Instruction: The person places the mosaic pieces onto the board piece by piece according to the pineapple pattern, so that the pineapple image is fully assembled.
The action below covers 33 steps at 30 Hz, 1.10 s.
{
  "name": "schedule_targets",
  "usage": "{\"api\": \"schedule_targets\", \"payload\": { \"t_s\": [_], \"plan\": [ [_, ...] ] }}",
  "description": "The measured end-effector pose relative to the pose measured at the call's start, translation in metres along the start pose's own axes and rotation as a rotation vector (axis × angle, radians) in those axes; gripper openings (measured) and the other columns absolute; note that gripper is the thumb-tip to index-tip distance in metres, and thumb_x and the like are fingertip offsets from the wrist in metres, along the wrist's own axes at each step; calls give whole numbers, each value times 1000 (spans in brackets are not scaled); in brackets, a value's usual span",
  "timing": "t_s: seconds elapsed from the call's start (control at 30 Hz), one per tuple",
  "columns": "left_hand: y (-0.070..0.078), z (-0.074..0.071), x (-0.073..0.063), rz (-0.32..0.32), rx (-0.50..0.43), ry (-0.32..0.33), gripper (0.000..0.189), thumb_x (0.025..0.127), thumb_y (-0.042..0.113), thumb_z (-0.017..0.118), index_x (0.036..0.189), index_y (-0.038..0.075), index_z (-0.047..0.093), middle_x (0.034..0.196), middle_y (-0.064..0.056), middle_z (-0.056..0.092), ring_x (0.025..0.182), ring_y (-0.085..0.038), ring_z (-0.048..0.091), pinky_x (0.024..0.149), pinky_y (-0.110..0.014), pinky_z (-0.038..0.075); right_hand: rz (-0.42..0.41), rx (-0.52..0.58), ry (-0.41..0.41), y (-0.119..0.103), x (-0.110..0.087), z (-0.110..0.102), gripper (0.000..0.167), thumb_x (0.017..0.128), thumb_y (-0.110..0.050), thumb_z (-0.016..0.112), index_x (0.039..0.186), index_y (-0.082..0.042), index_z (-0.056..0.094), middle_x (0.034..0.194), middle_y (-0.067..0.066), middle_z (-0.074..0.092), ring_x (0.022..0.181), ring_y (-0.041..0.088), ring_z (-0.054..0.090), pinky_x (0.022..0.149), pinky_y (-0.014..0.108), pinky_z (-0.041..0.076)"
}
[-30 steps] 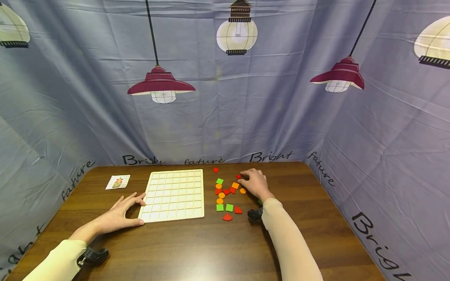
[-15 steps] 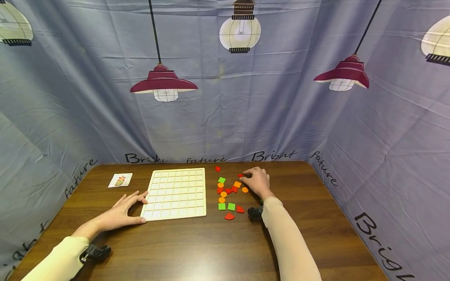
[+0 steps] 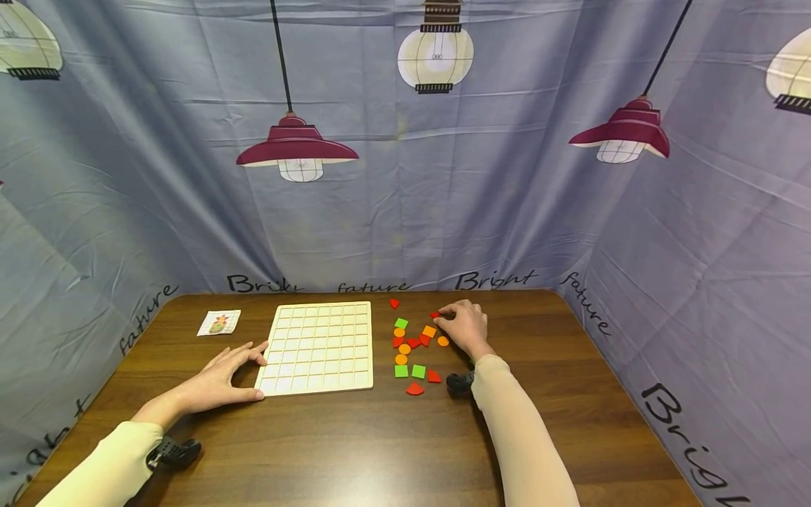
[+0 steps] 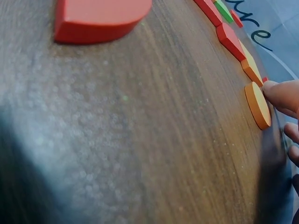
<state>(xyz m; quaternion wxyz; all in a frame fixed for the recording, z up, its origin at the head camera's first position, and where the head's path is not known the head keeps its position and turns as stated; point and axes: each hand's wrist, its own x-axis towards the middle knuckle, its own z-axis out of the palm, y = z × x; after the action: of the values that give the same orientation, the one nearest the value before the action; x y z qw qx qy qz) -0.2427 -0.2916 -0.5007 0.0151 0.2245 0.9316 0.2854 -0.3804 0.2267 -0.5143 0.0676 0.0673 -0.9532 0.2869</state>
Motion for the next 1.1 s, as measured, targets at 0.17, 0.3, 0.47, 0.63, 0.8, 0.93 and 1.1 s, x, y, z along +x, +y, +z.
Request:
{"api": "schedule_targets", "payload": {
  "t_s": [0.17, 0.3, 0.47, 0.63, 0.8, 0.93, 1.1],
  "plan": [
    [-1, 1, 0, 8, 2, 4, 55, 81, 53, 82, 118, 21, 59, 160, -14, 41, 148, -46, 29, 118, -68, 9, 0, -2, 2, 0, 1, 1, 37, 93, -40, 75, 118, -14, 76, 128, 13, 59, 121, 39, 47, 104, 59, 29],
    [-1, 2, 1, 11, 9, 4, 55, 82, 54, 82, 118, 20, 58, 160, -13, 41, 148, -46, 29, 118, -68, 9, -1, -5, 12, 1, 0, 2, 34, 93, -40, 75, 116, -15, 76, 127, 13, 59, 121, 39, 47, 104, 59, 29],
    [-1, 2, 0, 7, 11, 2, 55, 81, 54, 82, 118, 21, 58, 161, -13, 40, 148, -45, 29, 118, -68, 8, -11, -5, 30, 1, 0, 4, 30, 93, -38, 75, 112, -15, 77, 125, 13, 61, 120, 39, 48, 102, 59, 30],
    [-2, 2, 0, 5, 7, 9, 54, 82, 55, 82, 118, 21, 59, 161, -13, 39, 149, -46, 27, 119, -68, 8, -31, -12, 51, 0, 1, 4, 28, 93, -38, 75, 110, -15, 78, 123, 12, 62, 120, 39, 48, 101, 60, 31],
    [-3, 2, 1, 10, -3, 14, 54, 83, 55, 81, 118, 21, 58, 161, -13, 40, 149, -46, 25, 118, -69, 7, -50, -4, 54, -1, 3, 2, 27, 93, -35, 76, 108, -13, 78, 122, 12, 64, 120, 39, 48, 104, 62, 30],
    [-2, 3, -1, 18, -12, 17, 53, 83, 53, 81, 118, 20, 58, 160, -14, 41, 148, -47, 27, 117, -71, 7, -57, -14, 53, 0, 2, 4, 25, 93, -34, 76, 107, -13, 78, 122, 11, 65, 120, 39, 48, 104, 63, 31],
    [-1, 3, -3, 20, -6, 25, 52, 83, 53, 81, 118, 21, 58, 159, -14, 42, 147, -48, 29, 116, -71, 8, -50, -10, 51, 0, 2, 4, 25, 92, -33, 76, 105, -13, 78, 121, 10, 65, 120, 38, 48, 104, 63, 31]
  ]
}}
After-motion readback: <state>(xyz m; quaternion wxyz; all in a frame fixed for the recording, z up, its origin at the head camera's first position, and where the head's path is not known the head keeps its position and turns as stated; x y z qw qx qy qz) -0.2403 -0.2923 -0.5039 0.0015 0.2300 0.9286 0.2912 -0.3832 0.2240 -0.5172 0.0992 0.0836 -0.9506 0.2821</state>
